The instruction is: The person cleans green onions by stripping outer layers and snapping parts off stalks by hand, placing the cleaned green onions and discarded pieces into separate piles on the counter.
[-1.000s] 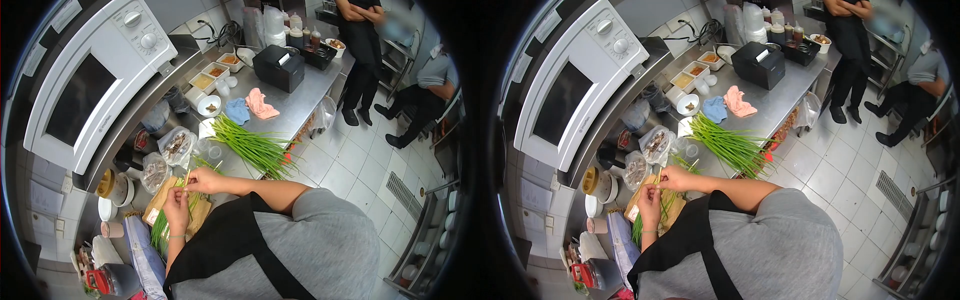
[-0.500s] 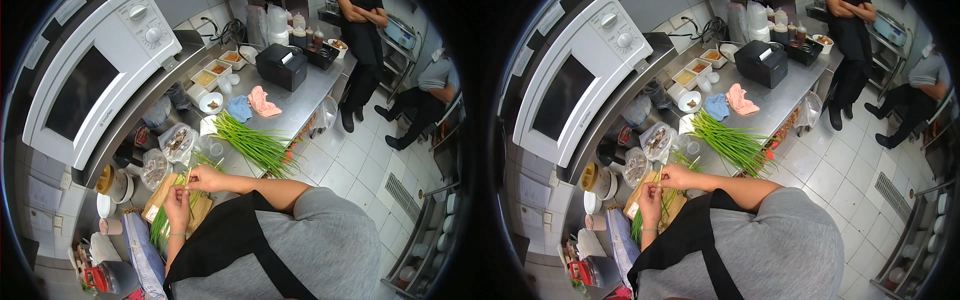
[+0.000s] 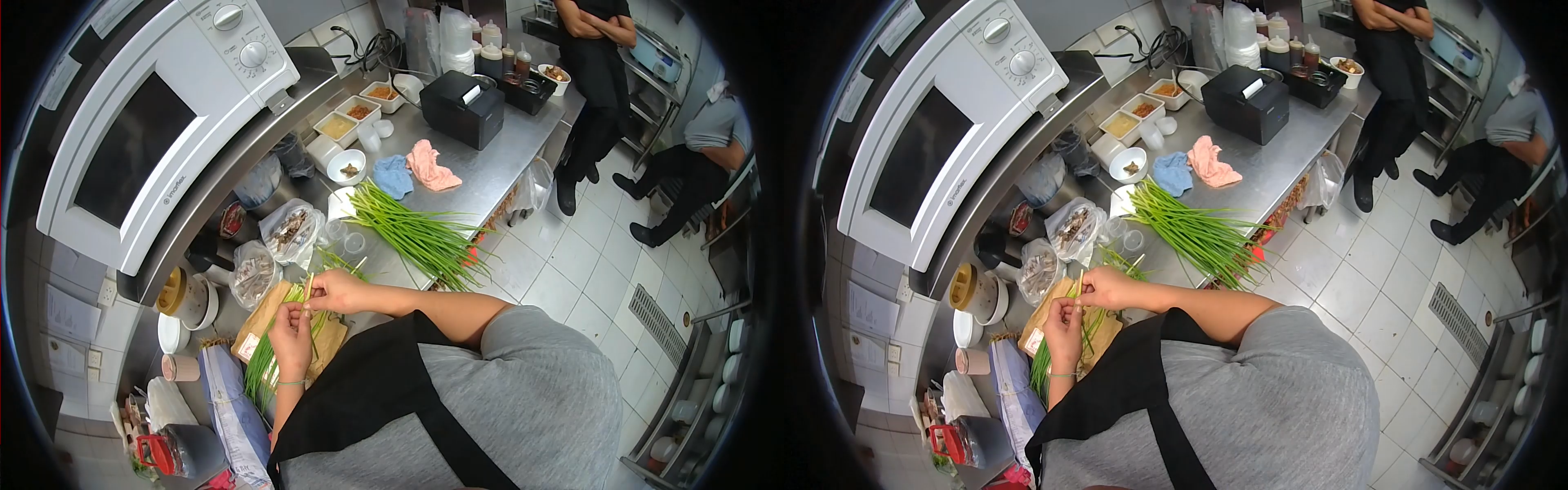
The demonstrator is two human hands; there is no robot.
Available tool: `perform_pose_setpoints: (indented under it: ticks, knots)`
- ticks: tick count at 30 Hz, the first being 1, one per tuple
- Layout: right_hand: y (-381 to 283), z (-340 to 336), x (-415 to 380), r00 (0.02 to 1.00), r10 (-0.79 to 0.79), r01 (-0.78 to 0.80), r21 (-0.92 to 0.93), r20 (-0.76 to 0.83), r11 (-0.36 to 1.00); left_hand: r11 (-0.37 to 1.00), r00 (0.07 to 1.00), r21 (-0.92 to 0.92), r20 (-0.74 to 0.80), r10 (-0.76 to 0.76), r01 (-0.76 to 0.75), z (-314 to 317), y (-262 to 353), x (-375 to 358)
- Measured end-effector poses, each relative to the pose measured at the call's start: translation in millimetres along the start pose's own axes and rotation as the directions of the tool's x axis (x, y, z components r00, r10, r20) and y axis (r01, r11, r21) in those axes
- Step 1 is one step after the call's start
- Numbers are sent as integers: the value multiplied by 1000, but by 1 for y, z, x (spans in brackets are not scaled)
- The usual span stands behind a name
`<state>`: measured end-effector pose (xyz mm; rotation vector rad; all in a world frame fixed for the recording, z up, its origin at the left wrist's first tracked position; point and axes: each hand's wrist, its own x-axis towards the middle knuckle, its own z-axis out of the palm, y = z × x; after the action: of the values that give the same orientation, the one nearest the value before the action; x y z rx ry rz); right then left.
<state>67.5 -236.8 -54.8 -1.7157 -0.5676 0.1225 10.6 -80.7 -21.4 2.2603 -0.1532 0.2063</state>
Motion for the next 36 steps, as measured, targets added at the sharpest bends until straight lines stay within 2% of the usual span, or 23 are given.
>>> perform_pose_setpoints:
  ticks: [4,10,12,14,16,18,21,24,27,30,33,36]
  knots:
    - [2,1,1,1000,-14,14,-33,2,999,1000,1000,1,-4,2,-2,0,-3,1]
    - [15,3,7,998,-67,67,29,-4,997,998,998,1,-36,57,-57,-3,-6,3]
    - [12,-4,10,994,-92,93,-8,55,996,989,996,132,-58,75,-66,-9,-11,7]
    - [9,-1,16,998,-30,13,261,63,965,998,993,19,-94,68,-67,-14,-3,7]
    - [3,-2,20,991,53,-97,380,124,920,968,996,-250,-85,-9,-12,-13,-11,11]
    - [1,-3,24,974,115,-198,480,197,855,977,995,-212,-86,-54,35,-18,-7,10]
    - [-9,3,24,963,182,-258,485,198,836,989,988,-133,-129,-86,69,-20,-9,5]
    - [0,12,28,973,140,-205,401,185,893,996,985,-90,-169,-26,11,-19,-14,1]
    - [11,12,34,963,111,-197,362,246,911,987,982,-125,-149,-116,97,-21,-21,1]
    - [8,14,36,953,148,-248,396,266,884,990,982,-89,-148,-119,107,-21,-23,1]
    - [13,15,39,955,135,-222,336,263,915,998,982,16,-182,-60,64,-20,-24,4]
    - [7,6,39,933,168,-238,196,319,951,970,964,242,-246,96,-35,-25,-29,5]
